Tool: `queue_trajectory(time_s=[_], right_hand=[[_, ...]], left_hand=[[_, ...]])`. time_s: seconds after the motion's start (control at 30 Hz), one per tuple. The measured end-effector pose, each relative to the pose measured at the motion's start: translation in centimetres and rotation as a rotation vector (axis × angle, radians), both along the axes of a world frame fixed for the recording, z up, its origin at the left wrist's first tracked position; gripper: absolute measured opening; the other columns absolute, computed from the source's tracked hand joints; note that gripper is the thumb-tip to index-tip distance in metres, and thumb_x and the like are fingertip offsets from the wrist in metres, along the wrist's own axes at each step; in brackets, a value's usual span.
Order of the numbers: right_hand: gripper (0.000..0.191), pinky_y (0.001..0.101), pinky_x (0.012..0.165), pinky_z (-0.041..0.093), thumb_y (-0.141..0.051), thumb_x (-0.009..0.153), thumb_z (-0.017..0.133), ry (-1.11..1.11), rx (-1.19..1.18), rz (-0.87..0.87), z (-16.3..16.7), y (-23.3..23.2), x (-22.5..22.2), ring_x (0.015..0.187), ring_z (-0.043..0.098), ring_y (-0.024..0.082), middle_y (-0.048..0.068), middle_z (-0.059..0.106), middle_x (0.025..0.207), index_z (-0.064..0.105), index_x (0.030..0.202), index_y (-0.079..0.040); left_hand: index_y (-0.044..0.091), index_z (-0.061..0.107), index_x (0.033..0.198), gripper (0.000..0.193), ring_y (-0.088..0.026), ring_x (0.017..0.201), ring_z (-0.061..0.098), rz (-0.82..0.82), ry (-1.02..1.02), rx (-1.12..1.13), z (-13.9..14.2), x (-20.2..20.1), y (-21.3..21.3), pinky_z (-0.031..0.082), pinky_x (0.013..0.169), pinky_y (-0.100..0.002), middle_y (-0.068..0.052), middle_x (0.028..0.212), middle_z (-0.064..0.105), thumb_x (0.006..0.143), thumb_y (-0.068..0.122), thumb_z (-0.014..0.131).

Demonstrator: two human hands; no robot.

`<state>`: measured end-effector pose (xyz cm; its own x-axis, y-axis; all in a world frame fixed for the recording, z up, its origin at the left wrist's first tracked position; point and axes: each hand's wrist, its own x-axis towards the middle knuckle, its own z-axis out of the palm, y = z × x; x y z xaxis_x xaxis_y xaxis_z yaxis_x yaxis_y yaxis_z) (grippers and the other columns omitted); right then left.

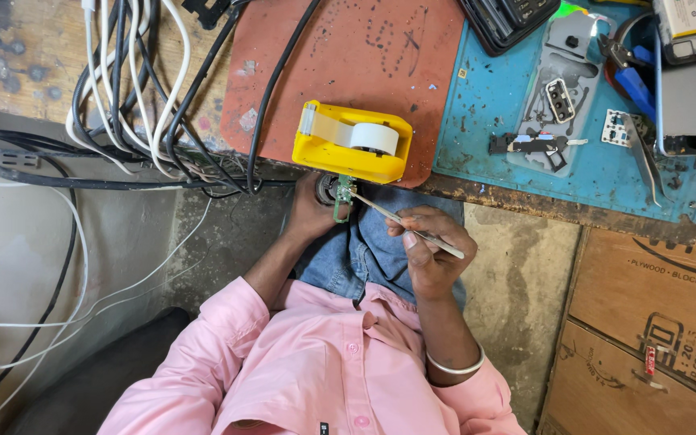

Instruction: The person disassembles a smartphone, removes the screen and battery, and uses a screwdriver to detach the charging port assembly. They then apply tape to the port and use a soldering iron to work on the component.

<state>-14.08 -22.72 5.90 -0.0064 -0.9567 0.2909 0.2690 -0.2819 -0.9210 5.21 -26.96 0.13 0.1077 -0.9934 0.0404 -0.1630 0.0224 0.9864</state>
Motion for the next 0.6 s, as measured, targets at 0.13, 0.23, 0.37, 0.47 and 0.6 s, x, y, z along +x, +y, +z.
queue_trajectory(time_s=[0.13, 0.23, 0.37, 0.47, 0.6], right_hand=[[0.012, 0.0364, 0.078, 0.063, 0.0, 0.094, 0.068, -0.004, -0.006, 0.0, 0.0, -0.05, 0.1, 0.088, 0.072, 0.025, 0.022, 0.07, 0.101, 0.067, 0.105, 0.005], [0.012, 0.0361, 0.077, 0.063, 0.0, 0.094, 0.068, -0.001, -0.016, 0.006, -0.04, -0.16, 0.12, 0.087, 0.072, 0.025, 0.022, 0.07, 0.101, 0.067, 0.105, 0.005], [0.012, 0.0364, 0.077, 0.063, 0.0, 0.094, 0.068, 0.001, -0.018, -0.005, -0.04, -0.11, 0.12, 0.087, 0.072, 0.025, 0.022, 0.07, 0.1, 0.068, 0.104, 0.006], [0.013, 0.0366, 0.077, 0.063, 0.0, 0.093, 0.068, -0.012, 0.005, -0.011, -0.05, -0.01, 0.08, 0.086, 0.071, 0.025, 0.022, 0.07, 0.1, 0.068, 0.104, 0.006], [0.013, 0.037, 0.076, 0.063, -0.001, 0.092, 0.068, -0.024, -0.003, -0.012, -0.11, -0.04, 0.0, 0.086, 0.071, 0.025, 0.021, 0.069, 0.099, 0.067, 0.104, 0.005]], left_hand=[[-0.002, 0.067, 0.11, 0.051, -0.021, 0.095, 0.073, -0.026, 0.075, -0.008, -0.03, 0.06, 0.02, 0.057, 0.088, -0.034, -0.012, 0.104, 0.073, 0.065, 0.017, 0.083], [-0.002, 0.066, 0.109, 0.051, -0.021, 0.094, 0.073, -0.027, 0.034, -0.011, -0.18, 0.15, 0.01, 0.057, 0.087, -0.034, -0.013, 0.102, 0.073, 0.065, 0.017, 0.083], [-0.002, 0.067, 0.108, 0.05, -0.022, 0.093, 0.073, -0.032, 0.023, 0.01, -0.43, 0.2, 0.07, 0.057, 0.087, -0.035, -0.014, 0.101, 0.073, 0.065, 0.018, 0.083], [-0.002, 0.066, 0.11, 0.054, -0.025, 0.096, 0.072, -0.025, -0.034, -0.009, -0.61, 0.18, 0.14, 0.056, 0.09, -0.037, -0.015, 0.104, 0.072, 0.064, 0.019, 0.083], [-0.002, 0.065, 0.11, 0.058, -0.026, 0.096, 0.072, -0.015, -0.063, 0.052, -0.68, 0.11, 0.17, 0.056, 0.089, -0.037, -0.015, 0.104, 0.071, 0.06, 0.022, 0.085]])
